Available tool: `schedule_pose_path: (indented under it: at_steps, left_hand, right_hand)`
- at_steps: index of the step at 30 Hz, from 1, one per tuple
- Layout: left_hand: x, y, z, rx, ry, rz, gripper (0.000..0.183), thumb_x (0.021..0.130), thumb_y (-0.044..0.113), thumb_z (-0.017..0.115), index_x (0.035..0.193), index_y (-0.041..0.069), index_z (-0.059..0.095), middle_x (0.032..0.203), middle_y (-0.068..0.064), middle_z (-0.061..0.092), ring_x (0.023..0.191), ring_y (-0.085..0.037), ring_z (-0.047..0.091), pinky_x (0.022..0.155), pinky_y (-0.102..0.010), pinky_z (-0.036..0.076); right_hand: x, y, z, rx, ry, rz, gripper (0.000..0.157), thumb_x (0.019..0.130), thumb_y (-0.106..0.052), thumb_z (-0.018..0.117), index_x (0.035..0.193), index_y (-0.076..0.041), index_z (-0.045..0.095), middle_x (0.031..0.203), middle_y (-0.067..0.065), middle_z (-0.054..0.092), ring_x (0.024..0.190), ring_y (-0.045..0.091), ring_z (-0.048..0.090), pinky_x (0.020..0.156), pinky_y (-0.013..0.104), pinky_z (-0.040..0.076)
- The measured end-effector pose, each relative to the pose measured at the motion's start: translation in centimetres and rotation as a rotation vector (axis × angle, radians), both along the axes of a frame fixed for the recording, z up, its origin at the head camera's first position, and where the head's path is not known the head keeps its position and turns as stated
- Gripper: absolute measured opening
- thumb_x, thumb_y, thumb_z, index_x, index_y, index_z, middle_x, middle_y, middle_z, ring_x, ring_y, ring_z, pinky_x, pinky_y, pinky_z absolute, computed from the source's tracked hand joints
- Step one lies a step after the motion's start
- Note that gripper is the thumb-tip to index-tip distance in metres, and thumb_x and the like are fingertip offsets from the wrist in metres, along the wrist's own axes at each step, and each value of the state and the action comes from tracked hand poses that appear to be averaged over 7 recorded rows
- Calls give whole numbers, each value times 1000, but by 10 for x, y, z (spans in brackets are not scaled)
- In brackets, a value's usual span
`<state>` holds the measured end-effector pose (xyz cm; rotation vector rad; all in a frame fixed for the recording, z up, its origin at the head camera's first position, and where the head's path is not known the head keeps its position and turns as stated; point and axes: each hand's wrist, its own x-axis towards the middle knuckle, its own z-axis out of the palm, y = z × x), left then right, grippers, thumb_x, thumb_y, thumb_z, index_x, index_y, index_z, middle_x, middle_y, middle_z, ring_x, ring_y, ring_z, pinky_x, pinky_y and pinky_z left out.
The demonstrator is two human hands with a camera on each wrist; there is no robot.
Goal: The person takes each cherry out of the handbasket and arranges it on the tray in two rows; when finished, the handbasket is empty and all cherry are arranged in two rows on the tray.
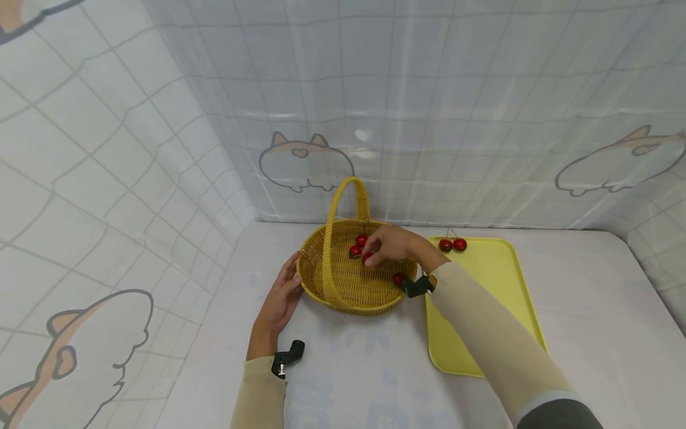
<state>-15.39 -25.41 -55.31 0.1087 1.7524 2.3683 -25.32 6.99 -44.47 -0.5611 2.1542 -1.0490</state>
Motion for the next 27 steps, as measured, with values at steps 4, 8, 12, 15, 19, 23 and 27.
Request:
schedule_pose_path:
  at_steps: [4, 8, 12, 15, 19, 23, 27]
  left_hand:
    - [0, -1, 0, 0, -3, 1, 66, 104, 15, 56, 162, 27, 28, 170, 2, 19, 146, -12, 36, 109, -20, 41]
    - [0, 0, -1, -4, 0, 0, 65, 104, 15, 55, 162, 27, 28, 170, 2, 19, 146, -12, 36, 109, -20, 41]
    - [-1, 0, -1, -10, 4, 0, 65, 104, 15, 55, 162, 28, 28, 170, 3, 19, 148, -13, 34, 110, -20, 40]
    - [-1, 0, -2, -15, 8, -1, 65, 104, 15, 55, 162, 28, 28, 170, 2, 19, 148, -14, 33, 110, -20, 41]
    - [-2, 0, -2, -18, 15, 0, 65, 104, 15, 54, 162, 27, 28, 170, 2, 19, 147, -14, 34, 109, -21, 41]
    - [-2, 0, -2, -17, 13, 2, 65, 104, 15, 55, 162, 28, 28, 170, 2, 20, 147, -14, 35, 109, -21, 41]
    - [-2, 1, -2, -14, 10, -1, 65, 104, 15, 54, 162, 27, 28, 170, 2, 19, 148, -14, 34, 109, -21, 41]
  right_hand:
    - [1, 3, 4, -11, 49, 3, 32, 89, -25, 80, 118, -11, 76, 108, 4, 73, 101, 23, 70, 84, 36, 61]
    - [3, 10, 9, -73, 36, -27, 39, 90, -27, 79, 124, -10, 73, 122, 9, 66, 109, 22, 63, 85, 37, 60]
    - [5, 17, 11, -186, -28, -76, 42, 91, -25, 78, 128, -6, 70, 128, 11, 63, 111, 31, 67, 91, 46, 59]
    - [8, 23, 14, -236, -28, -110, 42, 92, -24, 77, 129, -5, 69, 121, 13, 69, 109, 39, 70, 95, 51, 56]
    - [14, 29, 20, -231, 50, -151, 42, 91, -30, 78, 128, -11, 71, 120, 9, 72, 115, 36, 67, 100, 48, 52]
    - [18, 36, 20, -240, 126, -186, 40, 90, -34, 79, 126, -17, 73, 134, 0, 64, 124, 26, 60, 103, 46, 50]
    - [20, 43, 17, -291, 127, -192, 41, 91, -35, 77, 127, -18, 72, 142, 2, 59, 128, 28, 61, 104, 49, 50]
